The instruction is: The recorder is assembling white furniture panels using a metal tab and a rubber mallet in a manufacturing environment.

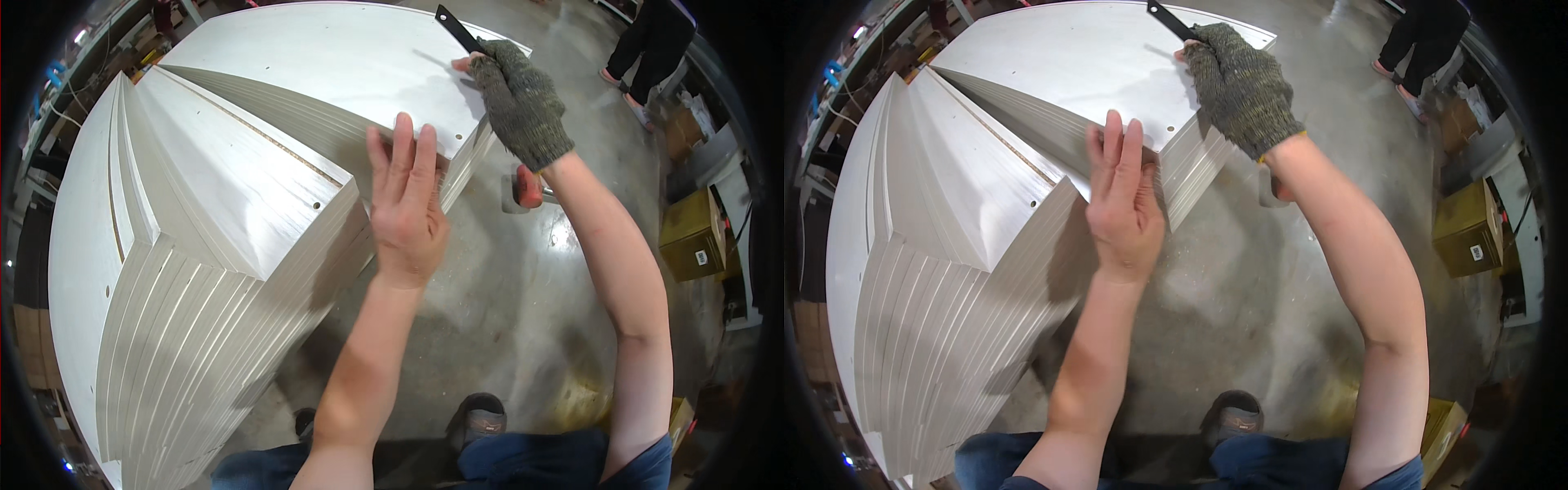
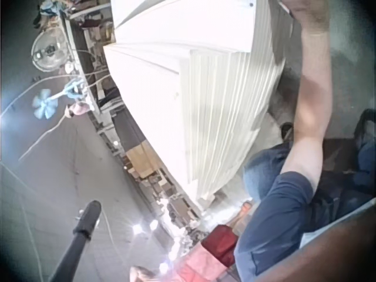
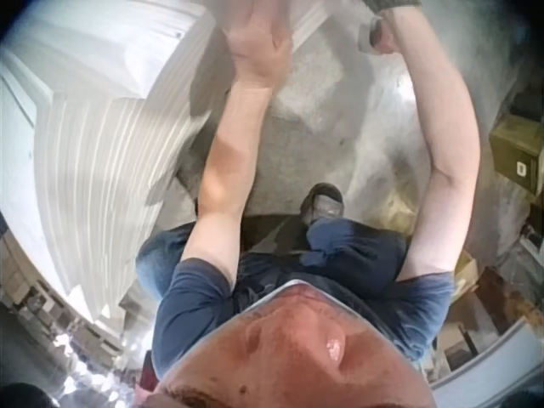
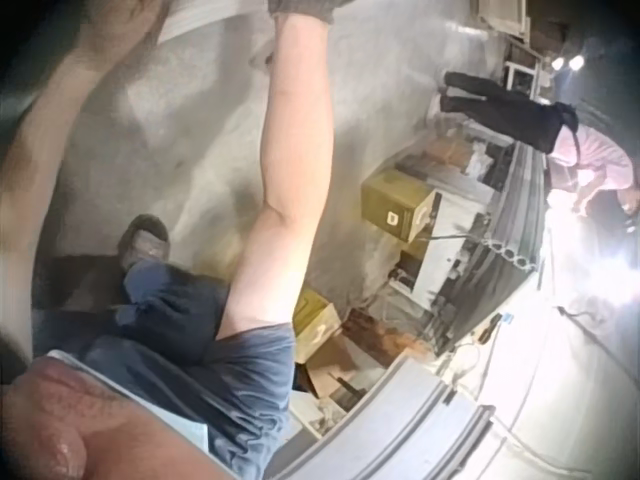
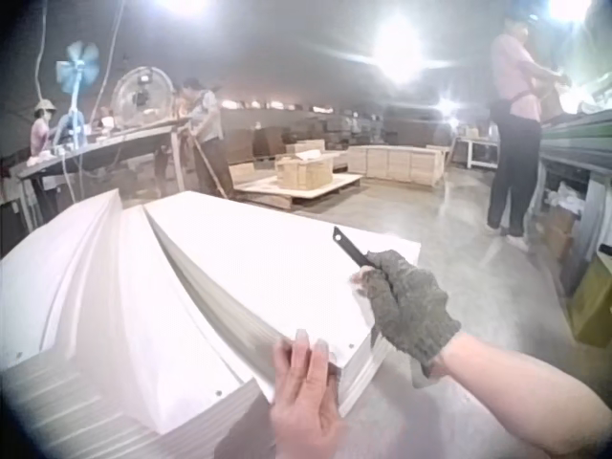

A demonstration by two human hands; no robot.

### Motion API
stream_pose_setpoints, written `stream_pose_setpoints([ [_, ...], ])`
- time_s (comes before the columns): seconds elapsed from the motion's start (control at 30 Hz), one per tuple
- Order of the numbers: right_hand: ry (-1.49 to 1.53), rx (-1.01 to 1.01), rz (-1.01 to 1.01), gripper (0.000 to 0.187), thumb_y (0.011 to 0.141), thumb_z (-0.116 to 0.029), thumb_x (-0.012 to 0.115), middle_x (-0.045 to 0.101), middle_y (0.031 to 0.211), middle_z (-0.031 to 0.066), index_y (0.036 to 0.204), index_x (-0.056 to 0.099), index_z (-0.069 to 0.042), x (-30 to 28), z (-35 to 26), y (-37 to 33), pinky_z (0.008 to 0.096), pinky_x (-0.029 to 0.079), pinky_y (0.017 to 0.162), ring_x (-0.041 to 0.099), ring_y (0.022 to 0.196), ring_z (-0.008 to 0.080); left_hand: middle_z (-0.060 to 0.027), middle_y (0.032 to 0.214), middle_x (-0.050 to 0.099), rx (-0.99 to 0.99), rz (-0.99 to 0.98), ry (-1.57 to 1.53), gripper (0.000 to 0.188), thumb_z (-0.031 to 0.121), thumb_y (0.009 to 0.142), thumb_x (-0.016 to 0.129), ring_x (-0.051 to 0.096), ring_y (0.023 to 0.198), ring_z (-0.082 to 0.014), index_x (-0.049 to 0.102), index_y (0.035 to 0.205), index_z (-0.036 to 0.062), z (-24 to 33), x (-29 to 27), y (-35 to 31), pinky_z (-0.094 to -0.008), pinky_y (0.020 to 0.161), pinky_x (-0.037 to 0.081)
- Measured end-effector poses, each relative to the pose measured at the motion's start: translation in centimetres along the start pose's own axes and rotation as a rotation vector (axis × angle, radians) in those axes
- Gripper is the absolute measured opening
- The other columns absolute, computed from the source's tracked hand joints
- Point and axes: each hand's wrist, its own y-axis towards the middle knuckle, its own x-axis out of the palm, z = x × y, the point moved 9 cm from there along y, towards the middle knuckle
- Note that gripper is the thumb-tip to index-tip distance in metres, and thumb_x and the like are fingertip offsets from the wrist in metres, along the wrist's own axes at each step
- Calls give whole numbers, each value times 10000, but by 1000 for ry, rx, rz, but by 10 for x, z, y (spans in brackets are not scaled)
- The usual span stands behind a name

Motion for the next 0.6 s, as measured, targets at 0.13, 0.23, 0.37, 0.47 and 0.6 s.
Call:
stream_pose_setpoints([
  [0.13, -414, 83, 29, 335, 909, -364, 458, 635, 954, 182, 1074, 577, -98, -16, 44, 27, 443, 462, 810, 596, 905, 366, -124, 1268, 534, -84, -318, 72, 416, -18, 787, 614, 522, 1144, -328, 574, 1194, 59, 10, -9, 29, -378, 933, 455],
  [0.23, -546, 251, 50, 363, 909, -382, 429, 629, 986, 187, 1073, 579, -95, -26, 77, 45, 453, 442, 839, 582, 942, 368, -105, 1156, 605, -119, -448, 122, 366, -26, 719, 646, 568, 1057, -300, 626, 1078, 41, 18, -14, 47, -365, 852, 495],
  [0.37, -615, 317, 120, 386, 902, -379, 406, 626, 1016, 188, 1075, 585, -84, -40, 101, 58, 457, 434, 853, 576, 962, 370, -76, 896, 632, 9, -572, 259, 175, -23, 653, 631, 580, 824, -254, 617, 819, 30, 23, -10, 70, -356, 693, 502],
  [0.47, -553, 439, 112, 396, 898, -368, 401, 626, 1030, 185, 1071, 590, -65, -47, 115, 55, 448, 436, 861, 577, 975, 370, -61, 716, 584, 163, -542, 263, 72, 0, 624, 612, 554, 707, -230, 579, 667, 48, 19, -4, 77, -345, 611, 490],
  [0.6, -528, 512, 222, 408, 893, -353, 405, 621, 1038, 196, 1067, 590, -34, -63, 147, 47, 430, 440, 869, 581, 989, 364, -36, 653, 541, 226, -497, 147, 104, 25, 590, 644, 545, 679, -217, 564, 637, 72, 18, 5, 75, -321, 597, 481],
])
